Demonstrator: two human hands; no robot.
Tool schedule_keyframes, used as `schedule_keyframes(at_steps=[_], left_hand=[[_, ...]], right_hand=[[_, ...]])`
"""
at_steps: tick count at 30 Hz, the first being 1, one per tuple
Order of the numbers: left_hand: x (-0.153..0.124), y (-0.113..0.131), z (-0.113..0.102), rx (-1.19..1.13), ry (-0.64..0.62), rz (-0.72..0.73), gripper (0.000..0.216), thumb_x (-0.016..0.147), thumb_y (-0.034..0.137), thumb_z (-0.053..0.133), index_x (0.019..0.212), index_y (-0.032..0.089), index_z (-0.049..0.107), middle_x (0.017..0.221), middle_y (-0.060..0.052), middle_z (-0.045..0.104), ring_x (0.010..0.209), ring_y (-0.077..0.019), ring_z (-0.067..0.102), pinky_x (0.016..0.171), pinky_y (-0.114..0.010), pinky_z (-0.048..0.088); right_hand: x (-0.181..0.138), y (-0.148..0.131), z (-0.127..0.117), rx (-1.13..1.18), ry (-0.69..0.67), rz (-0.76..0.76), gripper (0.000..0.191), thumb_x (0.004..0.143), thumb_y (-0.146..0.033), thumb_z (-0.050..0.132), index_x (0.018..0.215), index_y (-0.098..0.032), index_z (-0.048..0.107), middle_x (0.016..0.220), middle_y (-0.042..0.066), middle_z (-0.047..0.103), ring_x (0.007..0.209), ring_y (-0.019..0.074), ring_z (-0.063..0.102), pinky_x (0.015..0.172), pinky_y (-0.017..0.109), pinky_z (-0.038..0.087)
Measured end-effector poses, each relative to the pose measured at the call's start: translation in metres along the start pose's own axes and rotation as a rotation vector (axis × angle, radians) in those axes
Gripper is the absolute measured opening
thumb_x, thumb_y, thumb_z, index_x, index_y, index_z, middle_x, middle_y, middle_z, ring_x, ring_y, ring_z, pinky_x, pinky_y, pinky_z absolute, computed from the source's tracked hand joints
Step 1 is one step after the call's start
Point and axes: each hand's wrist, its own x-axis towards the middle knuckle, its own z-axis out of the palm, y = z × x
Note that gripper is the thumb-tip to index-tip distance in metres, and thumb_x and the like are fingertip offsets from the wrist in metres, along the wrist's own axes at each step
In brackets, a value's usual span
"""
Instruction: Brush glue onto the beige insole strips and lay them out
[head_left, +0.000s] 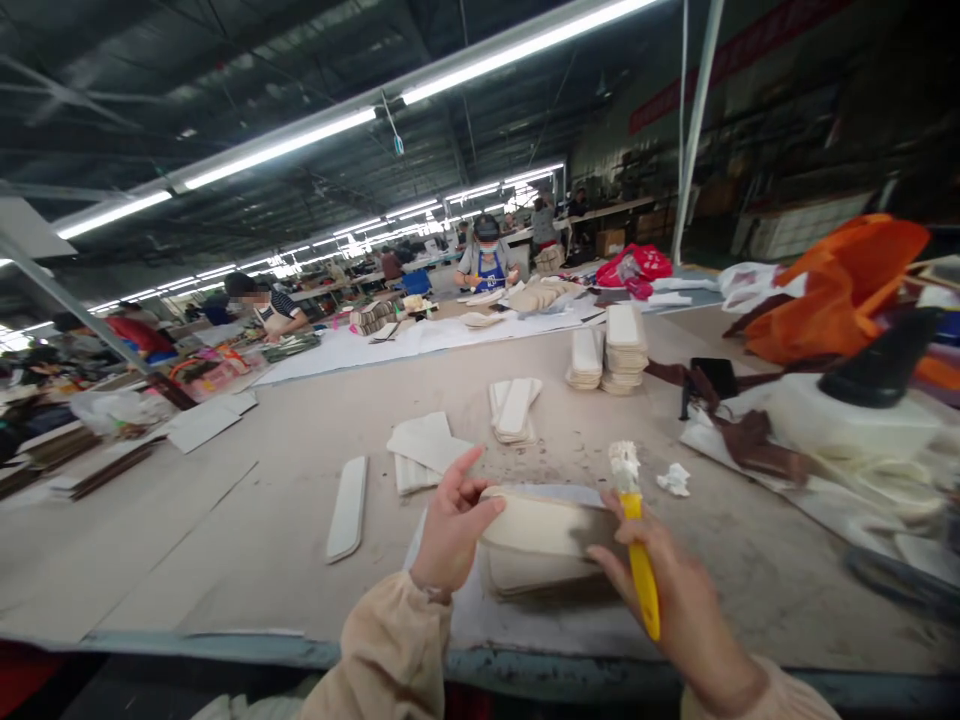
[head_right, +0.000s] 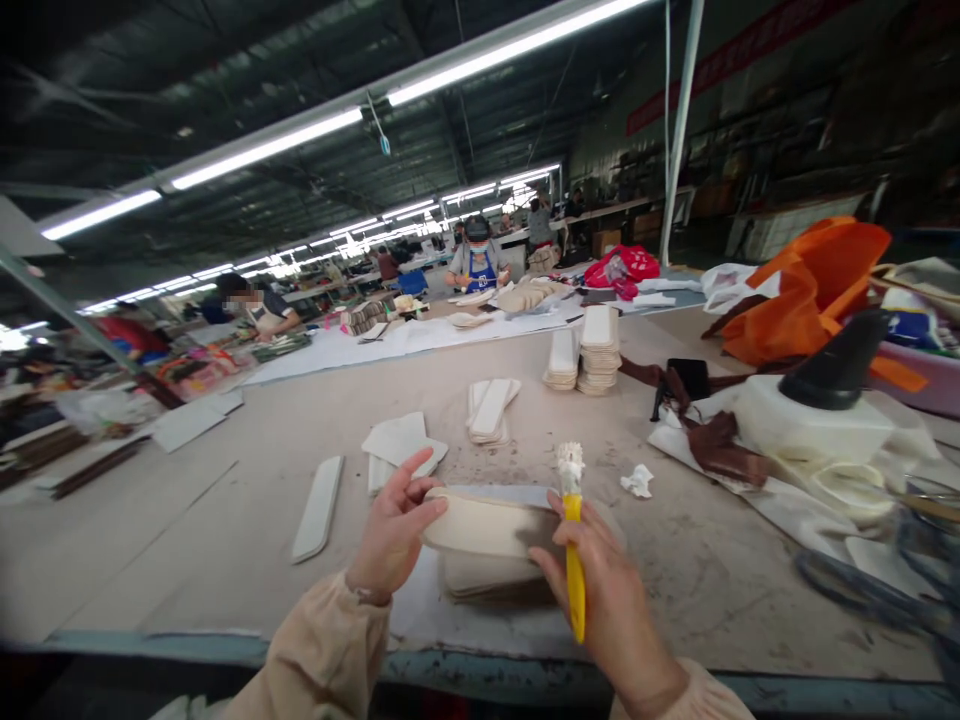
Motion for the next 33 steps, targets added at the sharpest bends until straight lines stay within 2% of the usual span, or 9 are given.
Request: schedule_keyframes(at_steps=[2, 5, 7, 10, 13, 16, 20, 27, 33], left_hand=[[-0.007, 0.014, 0.025, -0.046, -0.042, 0.002, 0.076, 0.062, 0.020, 0.083, 0.131, 0.020, 0.052, 0.082, 0.001, 0.065, 0.066, -0.0101, 0.058, 0.060, -0.021, 0.045], [-0.018, 0.023, 0.057, -0.067, -0.102, 0.004, 0.072, 0.063, 0.021, 0.083, 0.130, 0.021, 0.055, 0.084, 0.000, 0.065, 0.067, -0.0112, 0.059, 0.060, -0.022, 0.047], [-0.024, 0.021, 0.072, -0.087, -0.107, 0.036, 0.066, 0.066, 0.022, 0.082, 0.127, 0.021, 0.057, 0.088, -0.001, 0.065, 0.070, -0.0117, 0.060, 0.062, -0.022, 0.048], [-0.031, 0.008, 0.086, -0.123, -0.094, 0.080, 0.060, 0.069, 0.023, 0.081, 0.125, 0.021, 0.058, 0.095, -0.002, 0.065, 0.076, -0.0117, 0.060, 0.067, -0.021, 0.049], [-0.038, -0.006, 0.092, -0.105, -0.080, 0.085, 0.059, 0.075, 0.024, 0.078, 0.129, 0.021, 0.054, 0.097, -0.004, 0.067, 0.076, -0.0122, 0.060, 0.068, -0.022, 0.050], [-0.041, -0.014, 0.095, -0.096, -0.043, 0.092, 0.053, 0.080, 0.027, 0.073, 0.129, 0.021, 0.054, 0.098, -0.004, 0.068, 0.077, -0.0128, 0.060, 0.069, -0.022, 0.050], [-0.040, -0.017, 0.098, -0.102, -0.043, 0.080, 0.047, 0.080, 0.028, 0.073, 0.124, 0.019, 0.058, 0.101, -0.005, 0.070, 0.080, -0.0130, 0.062, 0.073, -0.022, 0.050], [-0.037, -0.019, 0.099, -0.091, -0.062, 0.077, 0.052, 0.081, 0.029, 0.072, 0.129, 0.015, 0.059, 0.106, -0.009, 0.072, 0.087, -0.0172, 0.064, 0.078, -0.027, 0.050], [-0.035, -0.020, 0.097, -0.104, -0.063, 0.032, 0.036, 0.080, 0.034, 0.073, 0.108, 0.013, 0.069, 0.097, -0.008, 0.073, 0.082, -0.0172, 0.064, 0.074, -0.026, 0.050]], right_hand=[[0.003, -0.008, -0.001, 0.106, 0.043, 0.020, 0.026, 0.087, -0.026, 0.067, 0.097, -0.025, 0.044, 0.124, 0.011, 0.064, 0.113, 0.0258, 0.063, 0.091, 0.039, 0.054], [0.003, -0.019, -0.006, 0.232, 0.102, 0.115, 0.024, 0.088, -0.025, 0.067, 0.092, -0.026, 0.044, 0.107, 0.004, 0.069, 0.092, 0.0183, 0.069, 0.077, 0.027, 0.056], [0.001, -0.025, -0.011, 0.330, 0.152, 0.198, 0.023, 0.088, -0.024, 0.066, 0.091, -0.026, 0.043, 0.095, 0.001, 0.068, 0.080, 0.0145, 0.068, 0.070, 0.022, 0.055], [-0.002, -0.029, -0.019, 0.477, 0.215, 0.333, 0.023, 0.089, -0.025, 0.065, 0.093, -0.026, 0.042, 0.092, 0.001, 0.066, 0.080, 0.0141, 0.066, 0.072, 0.022, 0.054], [-0.005, -0.030, -0.022, 0.538, 0.239, 0.405, 0.024, 0.088, -0.027, 0.065, 0.095, -0.026, 0.042, 0.094, 0.002, 0.065, 0.085, 0.0146, 0.065, 0.075, 0.021, 0.053], [-0.007, -0.029, -0.023, 0.553, 0.233, 0.411, 0.025, 0.088, -0.028, 0.066, 0.097, -0.026, 0.043, 0.096, 0.002, 0.065, 0.086, 0.0146, 0.064, 0.076, 0.021, 0.052], [-0.011, -0.030, -0.020, 0.517, 0.208, 0.414, 0.027, 0.086, -0.030, 0.068, 0.097, -0.026, 0.043, 0.098, 0.002, 0.065, 0.081, 0.0141, 0.064, 0.074, 0.021, 0.052], [-0.010, -0.030, -0.015, 0.502, 0.216, 0.438, 0.027, 0.086, -0.031, 0.068, 0.093, -0.026, 0.042, 0.088, -0.002, 0.063, 0.071, 0.0116, 0.061, 0.066, 0.018, 0.051], [-0.011, -0.031, -0.013, 0.513, 0.203, 0.504, 0.031, 0.083, -0.034, 0.071, 0.092, -0.026, 0.042, 0.087, -0.002, 0.065, 0.068, 0.0116, 0.061, 0.062, 0.018, 0.050]])
